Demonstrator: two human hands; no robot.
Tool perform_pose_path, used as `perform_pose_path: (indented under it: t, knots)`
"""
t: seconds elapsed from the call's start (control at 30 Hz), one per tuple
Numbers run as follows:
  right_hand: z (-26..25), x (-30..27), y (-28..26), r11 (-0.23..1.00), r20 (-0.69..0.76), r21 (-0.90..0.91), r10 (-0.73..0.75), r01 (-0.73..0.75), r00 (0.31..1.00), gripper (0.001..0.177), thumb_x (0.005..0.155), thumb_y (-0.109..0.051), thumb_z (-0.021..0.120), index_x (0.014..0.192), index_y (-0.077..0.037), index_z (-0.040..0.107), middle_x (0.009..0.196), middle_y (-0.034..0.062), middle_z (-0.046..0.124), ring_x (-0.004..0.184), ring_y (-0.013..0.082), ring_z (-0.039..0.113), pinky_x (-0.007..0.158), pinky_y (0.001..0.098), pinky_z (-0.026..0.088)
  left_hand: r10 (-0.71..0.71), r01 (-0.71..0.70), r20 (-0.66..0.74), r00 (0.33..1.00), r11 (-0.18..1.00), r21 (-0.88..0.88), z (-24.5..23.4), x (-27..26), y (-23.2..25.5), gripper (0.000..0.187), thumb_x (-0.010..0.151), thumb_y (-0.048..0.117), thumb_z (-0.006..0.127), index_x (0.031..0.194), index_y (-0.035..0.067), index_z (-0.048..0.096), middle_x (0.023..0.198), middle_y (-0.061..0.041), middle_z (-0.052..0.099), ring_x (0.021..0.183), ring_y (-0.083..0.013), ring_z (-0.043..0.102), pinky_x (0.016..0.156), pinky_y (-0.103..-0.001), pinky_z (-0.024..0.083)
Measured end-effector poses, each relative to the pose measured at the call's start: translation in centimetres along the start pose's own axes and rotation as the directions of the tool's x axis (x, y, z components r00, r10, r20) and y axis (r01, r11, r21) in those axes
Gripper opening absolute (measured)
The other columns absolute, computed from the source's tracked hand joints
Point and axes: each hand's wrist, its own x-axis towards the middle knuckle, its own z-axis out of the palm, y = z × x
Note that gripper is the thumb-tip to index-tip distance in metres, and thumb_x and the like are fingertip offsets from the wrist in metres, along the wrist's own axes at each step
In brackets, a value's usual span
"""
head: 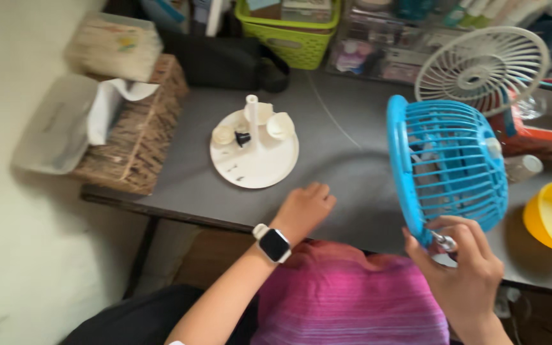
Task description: The person assembles a small blue portable fan on a cluttered desk. They use a screwdriver to attach the front grille to the fan body, then secure the rear grille, and finally attach the fan blades to the motor hub.
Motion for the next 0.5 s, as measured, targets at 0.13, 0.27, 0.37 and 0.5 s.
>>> perform_pose_path:
  t: [0.13, 0.27, 0.37, 0.5]
  knots:
    - [0.0, 0.1, 0.5, 1.0, -0.003, -0.016, -0.009, 0.009, 1.0, 0.03, 0.081, -0.013, 0.089, 0.09, -0.002, 0.062, 0.099, 0.0053, 0.068, 0.067, 0.0129, 0.064, 0.062, 0.027, 0.051, -0.237, 0.242, -0.121, 0.964, 0.97, 0.029, -5.2, -3.2, -5.0, 0.009, 0.08, 0.009, 0.067, 0.087, 0.012, 0.072, 0.095, -0.004, 0.067, 0.091, -0.0217, 0.065, 0.075, -0.036, 0.056]
    - [-0.2, 0.0, 0.5, 1.0, 0.0, 0.004, -0.007, 0.007, 1.0, 0.03, 0.083, -0.013, 0.089, 0.093, -0.002, 0.063, 0.1, 0.0053, 0.067, 0.069, 0.0115, 0.065, 0.064, 0.0255, 0.053, -0.344, 0.352, -0.104, 0.933, 0.933, 0.071, -9.9, -5.2, -8.9, 0.001, 0.079, 0.015, 0.077, 0.078, 0.014, 0.077, 0.092, 0.0, 0.069, 0.093, -0.0212, 0.062, 0.082, -0.039, 0.046]
    - [-0.3, 0.2, 0.2, 1.0, 0.013, 0.019, -0.005, 0.005, 1.0, 0.027, 0.084, -0.014, 0.087, 0.093, -0.002, 0.064, 0.101, 0.0049, 0.067, 0.07, 0.0112, 0.066, 0.064, 0.0255, 0.053, -0.34, 0.343, -0.067, 0.938, 0.938, 0.043, -10.7, -5.5, -9.4, 0.005, 0.076, 0.016, 0.08, 0.078, 0.013, 0.076, 0.09, 0.0, 0.067, 0.095, -0.0208, 0.06, 0.086, -0.039, 0.042]
    - [-0.2, 0.4, -0.5, 1.0, 0.021, 0.015, 0.017, -0.018, 1.0, 0.026, 0.082, -0.015, 0.086, 0.092, -0.003, 0.065, 0.099, 0.0056, 0.068, 0.074, 0.0138, 0.067, 0.067, 0.0287, 0.055, -0.352, 0.352, -0.014, 0.936, 0.936, 0.015, -9.8, -5.0, -9.5, 0.007, 0.074, 0.016, 0.081, 0.08, 0.013, 0.077, 0.091, 0.001, 0.067, 0.098, -0.0197, 0.059, 0.088, -0.037, 0.042]
